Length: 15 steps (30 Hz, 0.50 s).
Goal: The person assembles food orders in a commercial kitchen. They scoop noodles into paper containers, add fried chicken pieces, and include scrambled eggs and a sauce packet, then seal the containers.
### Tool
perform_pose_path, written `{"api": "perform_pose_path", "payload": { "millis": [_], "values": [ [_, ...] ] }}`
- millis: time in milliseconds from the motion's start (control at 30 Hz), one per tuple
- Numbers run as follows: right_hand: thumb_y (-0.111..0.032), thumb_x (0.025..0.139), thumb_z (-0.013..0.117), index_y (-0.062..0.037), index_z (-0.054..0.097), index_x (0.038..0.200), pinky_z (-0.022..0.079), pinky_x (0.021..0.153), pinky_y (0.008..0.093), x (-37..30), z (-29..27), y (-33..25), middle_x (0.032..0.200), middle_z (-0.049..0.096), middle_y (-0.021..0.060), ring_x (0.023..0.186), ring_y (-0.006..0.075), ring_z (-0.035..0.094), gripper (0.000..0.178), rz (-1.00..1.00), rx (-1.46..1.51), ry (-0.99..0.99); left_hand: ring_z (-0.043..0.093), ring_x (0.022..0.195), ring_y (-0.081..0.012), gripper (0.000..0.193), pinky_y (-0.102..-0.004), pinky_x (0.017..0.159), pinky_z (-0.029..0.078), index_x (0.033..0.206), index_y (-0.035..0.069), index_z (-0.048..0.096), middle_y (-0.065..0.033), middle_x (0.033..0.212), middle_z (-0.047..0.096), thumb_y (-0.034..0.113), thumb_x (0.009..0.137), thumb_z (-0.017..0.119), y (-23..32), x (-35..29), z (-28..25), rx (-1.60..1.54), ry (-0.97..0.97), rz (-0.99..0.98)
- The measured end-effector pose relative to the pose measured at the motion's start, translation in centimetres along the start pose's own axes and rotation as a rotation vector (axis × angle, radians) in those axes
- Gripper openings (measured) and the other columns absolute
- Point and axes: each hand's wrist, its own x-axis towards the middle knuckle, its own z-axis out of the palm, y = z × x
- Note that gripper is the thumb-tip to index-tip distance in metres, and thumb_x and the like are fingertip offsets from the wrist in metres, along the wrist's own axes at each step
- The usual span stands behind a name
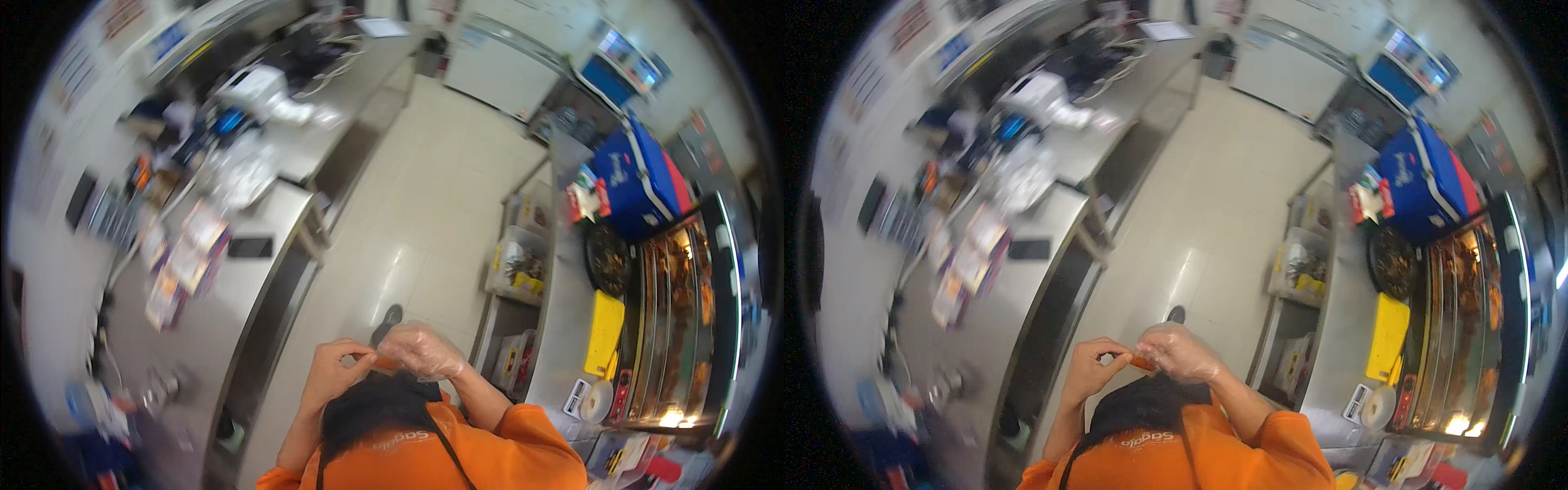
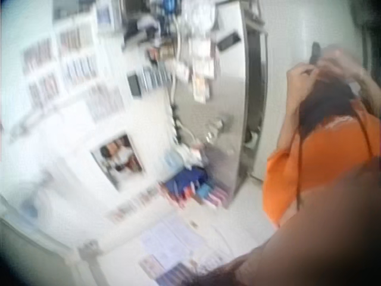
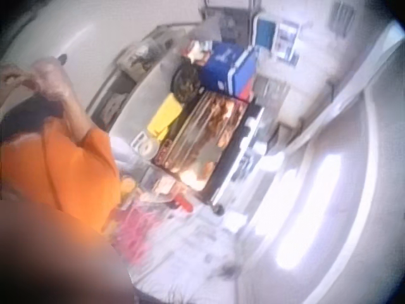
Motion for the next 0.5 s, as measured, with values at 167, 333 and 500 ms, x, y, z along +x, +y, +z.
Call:
{"api": "perform_pose_path", "payload": {
  "millis": [167,333,500],
  "values": [
    [-0.020,0.098,0.057,0.0011,0.061,0.081,0.045,0.062,0.0420,1.6,-14.7,5.7,0.067,0.055,0.0161,0.063,0.0333,0.055,0.027,0.132,0.049,0.465,0.064,0.077,-0.0131,0.007,-0.0252,0.070,0.048,0.088,-0.003,0.074,-0.0084,0.082,0.071,0.001,0.082,0.075,5.3,17.9,6.1,-0.029,-0.182,0.099],
    [-0.020,0.097,0.059,0.0010,0.064,0.086,0.047,0.063,0.0404,7.4,-24.7,11.6,0.069,0.058,0.0165,0.065,0.0332,0.058,0.025,0.216,0.068,0.775,0.061,0.084,-0.0111,0.007,-0.0246,0.078,0.048,0.094,-0.004,0.070,-0.0067,0.092,0.068,-0.003,0.087,0.069,6.8,34.7,10.7,-0.319,-0.205,0.095],
    [-0.025,0.098,0.058,0.0001,0.064,0.090,0.048,0.066,0.0420,14.8,-36.3,20.8,0.074,0.062,0.0163,0.070,0.0347,0.060,0.027,0.157,0.083,0.762,0.060,0.081,-0.0081,0.008,-0.0235,0.074,0.049,0.099,-0.003,0.067,-0.0028,0.089,0.066,0.001,0.092,0.068,6.6,52.4,15.9,-0.274,-0.291,0.046]
  ]
}}
